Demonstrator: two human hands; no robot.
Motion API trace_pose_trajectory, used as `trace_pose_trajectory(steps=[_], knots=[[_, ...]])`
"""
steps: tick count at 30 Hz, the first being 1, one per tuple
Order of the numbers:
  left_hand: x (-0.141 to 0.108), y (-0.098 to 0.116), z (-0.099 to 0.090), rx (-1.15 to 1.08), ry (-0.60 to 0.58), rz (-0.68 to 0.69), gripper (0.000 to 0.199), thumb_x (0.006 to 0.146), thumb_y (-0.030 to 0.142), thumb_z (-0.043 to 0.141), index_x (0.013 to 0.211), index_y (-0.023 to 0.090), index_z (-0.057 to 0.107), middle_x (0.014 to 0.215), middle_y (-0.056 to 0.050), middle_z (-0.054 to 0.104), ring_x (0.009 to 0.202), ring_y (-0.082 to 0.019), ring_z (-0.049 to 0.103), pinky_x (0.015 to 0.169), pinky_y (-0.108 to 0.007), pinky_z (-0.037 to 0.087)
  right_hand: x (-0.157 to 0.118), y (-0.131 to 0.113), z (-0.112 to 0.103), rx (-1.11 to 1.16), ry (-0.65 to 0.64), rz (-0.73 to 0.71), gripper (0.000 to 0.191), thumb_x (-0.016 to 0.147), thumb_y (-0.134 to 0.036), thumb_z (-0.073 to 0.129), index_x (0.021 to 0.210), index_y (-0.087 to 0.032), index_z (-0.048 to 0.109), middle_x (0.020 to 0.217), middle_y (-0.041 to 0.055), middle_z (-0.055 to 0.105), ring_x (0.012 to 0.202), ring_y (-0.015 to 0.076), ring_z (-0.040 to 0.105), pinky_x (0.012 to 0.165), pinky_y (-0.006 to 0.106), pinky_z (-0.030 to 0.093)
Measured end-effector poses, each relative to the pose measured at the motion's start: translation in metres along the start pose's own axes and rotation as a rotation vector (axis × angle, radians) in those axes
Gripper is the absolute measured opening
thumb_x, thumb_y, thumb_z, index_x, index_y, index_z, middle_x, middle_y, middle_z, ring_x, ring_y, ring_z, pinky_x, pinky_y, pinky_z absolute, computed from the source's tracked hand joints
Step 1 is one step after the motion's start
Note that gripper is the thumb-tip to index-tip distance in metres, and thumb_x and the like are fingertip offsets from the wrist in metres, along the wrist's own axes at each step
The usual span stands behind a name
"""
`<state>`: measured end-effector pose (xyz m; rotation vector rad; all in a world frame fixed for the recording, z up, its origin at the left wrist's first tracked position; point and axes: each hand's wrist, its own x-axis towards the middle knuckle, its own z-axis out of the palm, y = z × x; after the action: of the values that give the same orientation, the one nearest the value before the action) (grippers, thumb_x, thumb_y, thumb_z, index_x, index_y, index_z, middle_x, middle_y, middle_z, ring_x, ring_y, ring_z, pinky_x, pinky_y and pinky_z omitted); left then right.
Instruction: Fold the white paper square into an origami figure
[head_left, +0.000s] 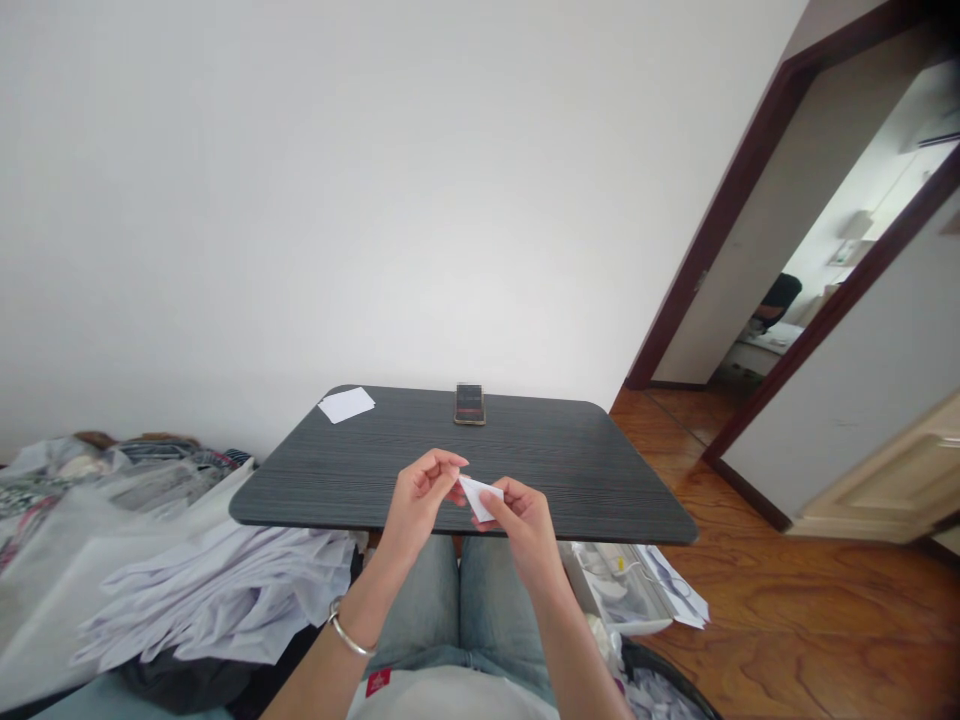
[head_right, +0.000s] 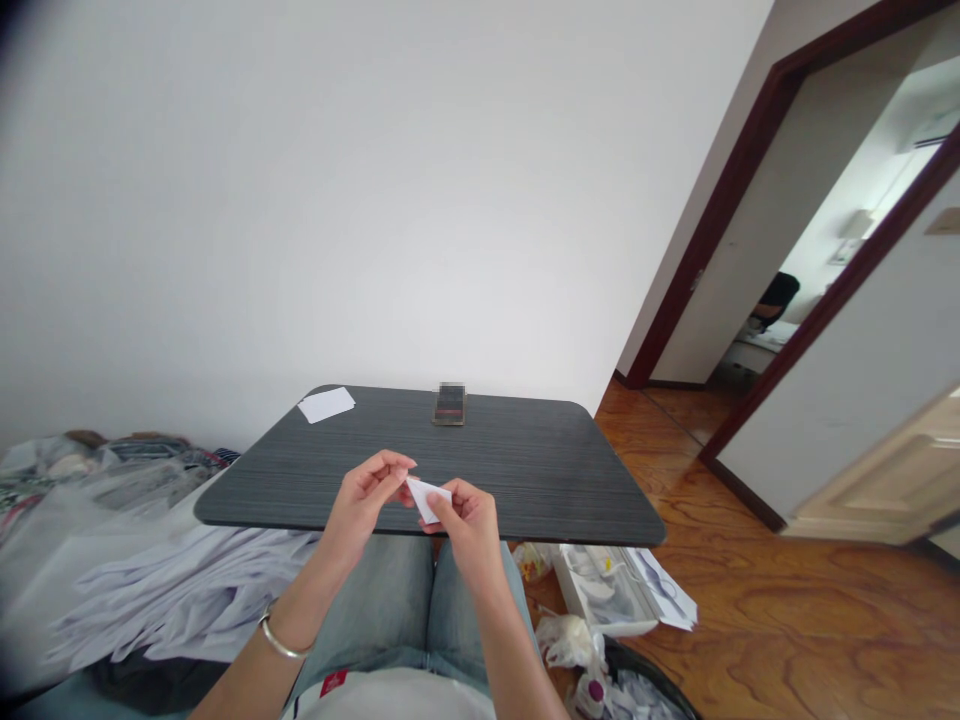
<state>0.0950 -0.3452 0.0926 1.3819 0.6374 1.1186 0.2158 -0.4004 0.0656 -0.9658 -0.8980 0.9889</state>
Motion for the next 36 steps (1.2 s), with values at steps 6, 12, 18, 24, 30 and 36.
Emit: trace_pose_trajectory(steps=[6,12,18,24,30,36], knots=[[0.0003,0.0025,-0.0019,0.012,-0.085,-0.093,0.025,0.074,0.037,0.056,0.073,0.012,0.059,0.058,-0.001,0.056,0.055,-0.011,0.054,0.049,-0.021,0.045,-0.0004,0.001,-0.001,-0.011,0.018,-0.023,0.026,0.066,-0.038,0.068,0.059,-0.016,0.057,0.053,-0.0012,0.058,0.047,0.0101,0.053,0.046,0.021,0.048],[0.0013,-0.0002,-0.0026,0.133,-0.118,-0.055,0.027,0.072,0.035,0.06,0.059,0.013,0.054,0.051,0.001,0.054,0.045,-0.008,0.048,0.046,-0.019,0.04,-0.0006,0.0017,-0.0006,-0.034,0.012,-0.033,0.026,0.066,-0.038,0.068,0.059,-0.016,0.057,0.054,-0.0009,0.059,0.048,0.0113,0.054,0.047,0.023,0.049],[0.001,-0.0037,-0.0033,0.097,-0.117,0.013,0.018,0.072,0.031,0.061,0.078,0.014,0.056,0.061,0.001,0.055,0.055,-0.01,0.053,0.048,-0.019,0.044,-0.0002,0.0017,0.0001,-0.02,0.023,-0.04,0.026,0.067,-0.039,0.067,0.059,-0.016,0.057,0.052,-0.0017,0.058,0.047,0.0107,0.053,0.046,0.022,0.048],[0.0004,0.0019,-0.0033,0.126,-0.105,0.006,0.018,0.066,0.028,0.067,0.074,0.012,0.06,0.061,-0.001,0.057,0.053,-0.01,0.052,0.048,-0.02,0.045,-0.0007,0.0015,-0.0006,-0.06,0.035,-0.071,0.027,0.067,-0.04,0.066,0.06,-0.016,0.057,0.052,-0.0011,0.058,0.046,0.0107,0.053,0.045,0.022,0.048],[0.0016,0.0002,-0.0052,0.179,-0.058,0.012,0.018,0.064,0.028,0.068,0.066,0.012,0.061,0.061,-0.001,0.06,0.051,-0.01,0.052,0.048,-0.02,0.045,-0.001,0.0021,-0.0009,-0.078,0.041,-0.083,0.027,0.068,-0.041,0.066,0.06,-0.016,0.057,0.052,-0.0012,0.058,0.046,0.0113,0.053,0.045,0.022,0.048],[0.0013,-0.0048,-0.008,0.181,-0.025,0.076,0.021,0.065,0.027,0.069,0.081,0.015,0.061,0.07,-0.002,0.063,0.061,-0.013,0.057,0.051,-0.021,0.047,-0.0012,0.0029,-0.001,-0.059,0.038,-0.079,0.026,0.068,-0.039,0.066,0.061,-0.016,0.058,0.053,-0.0008,0.059,0.047,0.0112,0.054,0.046,0.022,0.048]])
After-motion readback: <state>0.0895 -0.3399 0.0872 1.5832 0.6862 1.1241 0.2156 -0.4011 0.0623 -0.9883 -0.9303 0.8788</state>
